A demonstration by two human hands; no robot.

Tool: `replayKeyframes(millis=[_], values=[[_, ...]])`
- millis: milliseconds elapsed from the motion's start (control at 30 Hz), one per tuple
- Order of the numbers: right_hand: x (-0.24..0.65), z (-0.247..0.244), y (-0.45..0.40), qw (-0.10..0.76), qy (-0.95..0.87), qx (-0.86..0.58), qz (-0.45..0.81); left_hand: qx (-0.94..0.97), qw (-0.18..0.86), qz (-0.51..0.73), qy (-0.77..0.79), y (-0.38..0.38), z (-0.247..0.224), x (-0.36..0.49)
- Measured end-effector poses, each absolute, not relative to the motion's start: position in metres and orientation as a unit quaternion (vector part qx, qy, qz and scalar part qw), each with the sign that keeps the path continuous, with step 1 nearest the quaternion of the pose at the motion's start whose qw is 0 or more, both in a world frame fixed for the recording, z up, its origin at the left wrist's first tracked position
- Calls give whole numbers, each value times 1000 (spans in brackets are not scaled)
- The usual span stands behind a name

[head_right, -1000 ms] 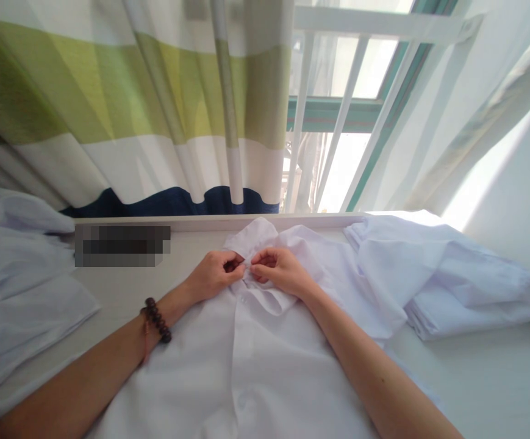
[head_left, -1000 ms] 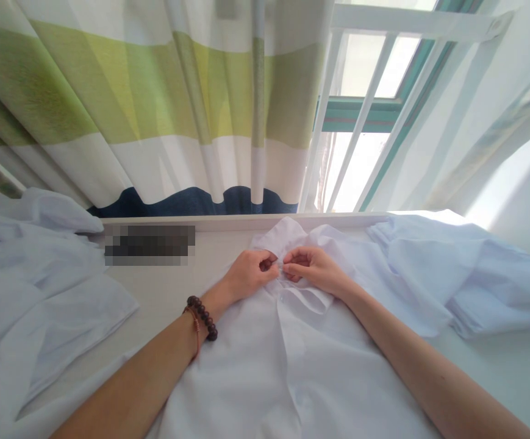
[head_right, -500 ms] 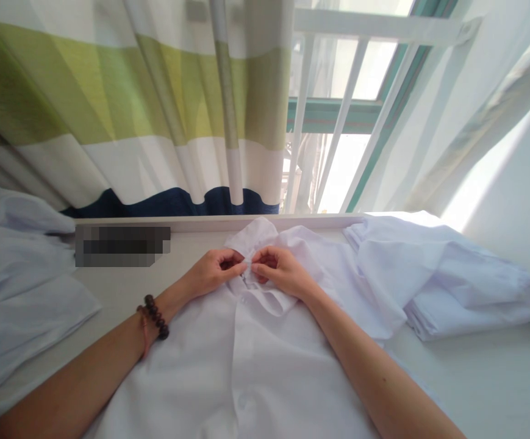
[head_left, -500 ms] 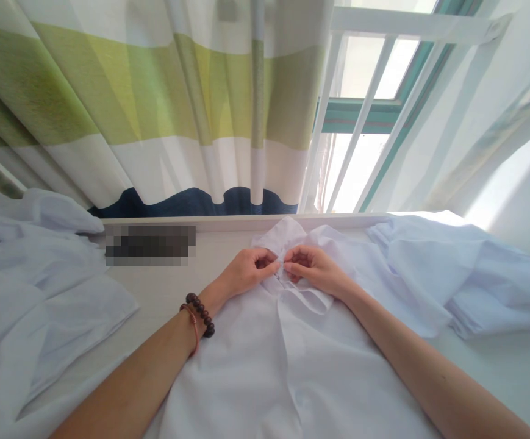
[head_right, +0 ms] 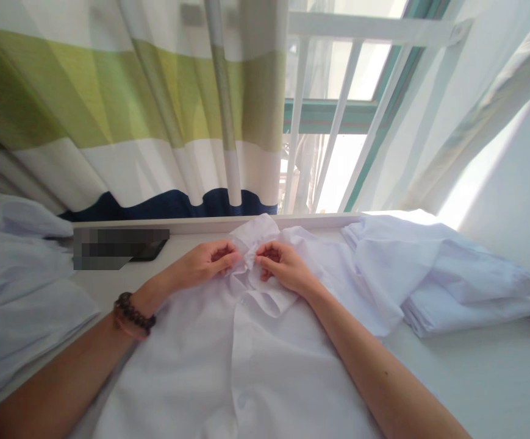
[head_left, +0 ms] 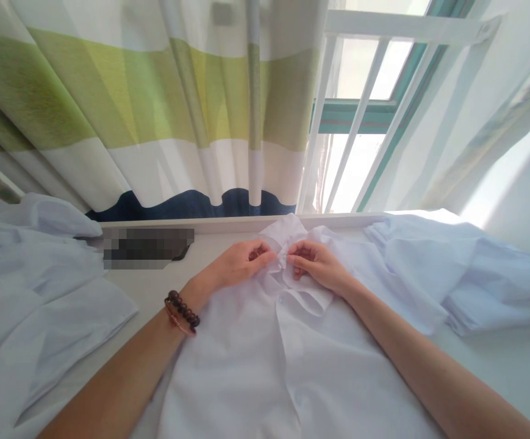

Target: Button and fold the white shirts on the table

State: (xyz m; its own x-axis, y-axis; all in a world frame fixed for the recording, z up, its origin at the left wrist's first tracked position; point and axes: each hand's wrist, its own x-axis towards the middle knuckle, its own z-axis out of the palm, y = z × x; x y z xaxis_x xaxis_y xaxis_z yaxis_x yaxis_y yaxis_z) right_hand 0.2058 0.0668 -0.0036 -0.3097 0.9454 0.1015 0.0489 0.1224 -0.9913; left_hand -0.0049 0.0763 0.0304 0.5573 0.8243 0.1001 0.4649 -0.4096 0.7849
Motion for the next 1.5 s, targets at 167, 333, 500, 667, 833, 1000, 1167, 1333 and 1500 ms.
replayKeyframes(millis=[167, 333, 500, 667, 833, 1000, 1167, 1333, 1500], values=[[211, 15, 65, 466, -591, -388, 532, 787, 377, 157, 463, 67, 49, -2], [209, 23, 63, 490, -569, -379, 540, 787, 288, 216, 501, 60, 50, 8], [203, 23, 61, 513, -535, -364, 565, 789, 288, 158, 518, 52, 54, 10], [200, 35, 55, 539, -485, -321, 609, 774, 388, 177, 468, 49, 50, 16], [199, 36, 56, 586, -443, -333, 591, 752, 418, 262, 437, 53, 31, 24], [207, 32, 61, 507, -543, -445, 500, 683, 537, 276, 410, 66, 6, 19], [218, 54, 51, 349, -680, -479, 432, 648, 578, 269, 416, 70, 0, 14], [214, 67, 34, 165, -747, -454, 457, 636, 585, 287, 414, 67, 2, 15], [195, 46, 32, 142, -746, -483, 435, 630, 595, 304, 396, 66, 3, 13]])
